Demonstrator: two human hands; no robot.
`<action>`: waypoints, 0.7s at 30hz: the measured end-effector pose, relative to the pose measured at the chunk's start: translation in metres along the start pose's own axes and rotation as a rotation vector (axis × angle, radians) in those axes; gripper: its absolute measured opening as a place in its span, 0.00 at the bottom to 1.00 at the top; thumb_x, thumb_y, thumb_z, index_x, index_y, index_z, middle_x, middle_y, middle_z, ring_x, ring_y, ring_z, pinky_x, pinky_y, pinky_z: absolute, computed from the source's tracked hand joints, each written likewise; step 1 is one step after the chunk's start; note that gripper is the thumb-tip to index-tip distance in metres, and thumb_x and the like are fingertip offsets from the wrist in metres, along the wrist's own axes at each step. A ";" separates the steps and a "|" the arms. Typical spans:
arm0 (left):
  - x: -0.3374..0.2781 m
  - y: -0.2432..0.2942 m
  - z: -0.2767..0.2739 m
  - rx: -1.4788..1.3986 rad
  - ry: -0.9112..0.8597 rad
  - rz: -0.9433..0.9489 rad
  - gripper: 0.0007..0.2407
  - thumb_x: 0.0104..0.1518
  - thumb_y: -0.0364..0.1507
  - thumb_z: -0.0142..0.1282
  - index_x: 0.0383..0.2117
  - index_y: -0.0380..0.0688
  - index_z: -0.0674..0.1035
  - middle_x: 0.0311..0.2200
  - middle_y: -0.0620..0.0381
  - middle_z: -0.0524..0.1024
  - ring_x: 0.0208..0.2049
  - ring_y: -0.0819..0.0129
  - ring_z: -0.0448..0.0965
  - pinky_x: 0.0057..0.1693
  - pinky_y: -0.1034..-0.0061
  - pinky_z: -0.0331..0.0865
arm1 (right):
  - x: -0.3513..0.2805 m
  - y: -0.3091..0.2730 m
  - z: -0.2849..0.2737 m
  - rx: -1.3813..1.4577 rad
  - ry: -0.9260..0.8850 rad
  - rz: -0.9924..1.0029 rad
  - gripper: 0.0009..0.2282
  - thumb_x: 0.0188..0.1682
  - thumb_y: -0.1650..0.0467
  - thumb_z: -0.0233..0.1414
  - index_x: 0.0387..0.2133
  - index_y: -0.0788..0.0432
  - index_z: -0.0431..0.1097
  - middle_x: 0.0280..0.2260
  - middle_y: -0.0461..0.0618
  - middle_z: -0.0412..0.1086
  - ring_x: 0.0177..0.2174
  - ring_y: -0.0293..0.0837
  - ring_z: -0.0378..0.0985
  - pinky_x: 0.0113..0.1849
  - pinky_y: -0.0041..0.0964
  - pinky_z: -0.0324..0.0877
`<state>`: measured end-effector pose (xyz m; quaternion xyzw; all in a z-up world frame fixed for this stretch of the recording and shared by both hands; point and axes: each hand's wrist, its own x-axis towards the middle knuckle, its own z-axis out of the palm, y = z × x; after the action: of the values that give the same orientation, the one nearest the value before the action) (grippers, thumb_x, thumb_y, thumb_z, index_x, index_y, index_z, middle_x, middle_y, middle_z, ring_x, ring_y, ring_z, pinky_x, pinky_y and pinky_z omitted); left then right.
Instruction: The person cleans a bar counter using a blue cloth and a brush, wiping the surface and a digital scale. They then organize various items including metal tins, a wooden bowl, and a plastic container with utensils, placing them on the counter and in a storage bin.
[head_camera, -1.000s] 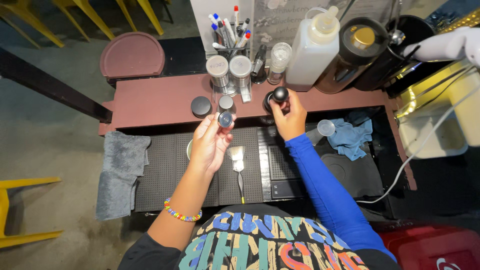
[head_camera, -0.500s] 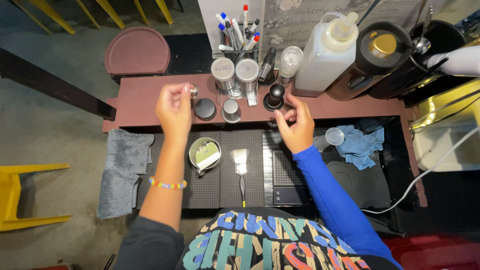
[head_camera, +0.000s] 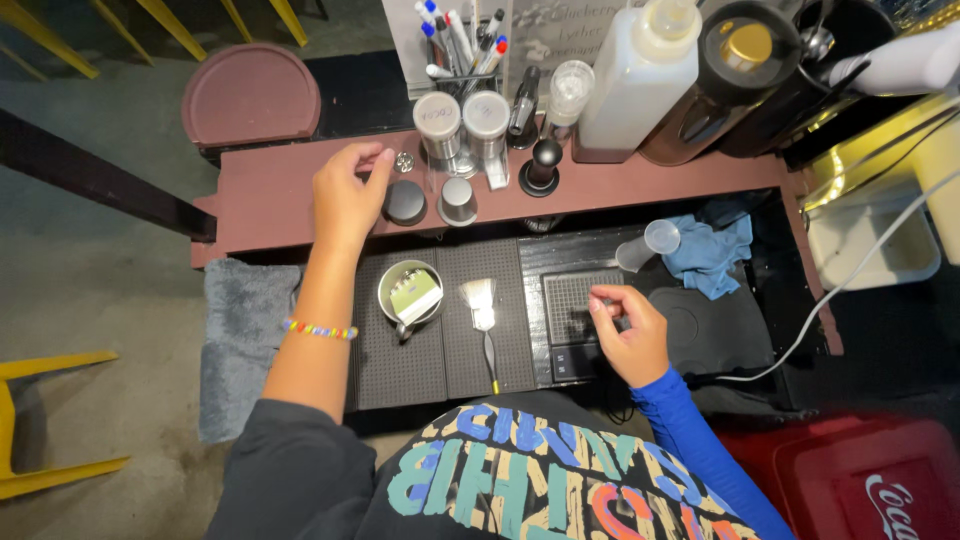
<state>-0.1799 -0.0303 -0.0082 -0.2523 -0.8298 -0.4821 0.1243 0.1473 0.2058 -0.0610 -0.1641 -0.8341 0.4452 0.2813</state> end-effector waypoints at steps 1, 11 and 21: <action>-0.012 0.000 -0.008 0.001 0.001 0.000 0.08 0.60 0.32 0.63 0.35 0.38 0.84 0.31 0.51 0.82 0.31 0.65 0.82 0.37 0.71 0.73 | -0.008 0.000 0.002 0.041 -0.035 0.083 0.07 0.52 0.74 0.55 0.42 0.64 0.74 0.33 0.48 0.78 0.29 0.33 0.76 0.34 0.27 0.71; -0.148 -0.021 -0.052 0.022 -0.116 0.015 0.08 0.59 0.32 0.57 0.31 0.39 0.78 0.31 0.49 0.79 0.35 0.54 0.79 0.44 0.64 0.72 | -0.055 0.008 0.099 -0.258 -0.750 0.152 0.23 0.51 0.62 0.54 0.55 0.61 0.60 0.34 0.66 0.75 0.35 0.60 0.81 0.38 0.48 0.74; -0.160 -0.032 -0.035 0.008 -0.179 0.187 0.09 0.57 0.30 0.64 0.40 0.42 0.82 0.35 0.51 0.81 0.39 0.53 0.80 0.48 0.61 0.72 | -0.074 0.017 0.125 -0.328 -0.533 0.223 0.25 0.47 0.63 0.59 0.55 0.62 0.61 0.30 0.62 0.75 0.31 0.57 0.79 0.36 0.48 0.74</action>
<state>-0.0638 -0.1214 -0.0864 -0.3700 -0.8123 -0.4407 0.0951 0.1290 0.0948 -0.1546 -0.1752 -0.9158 0.3603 -0.0273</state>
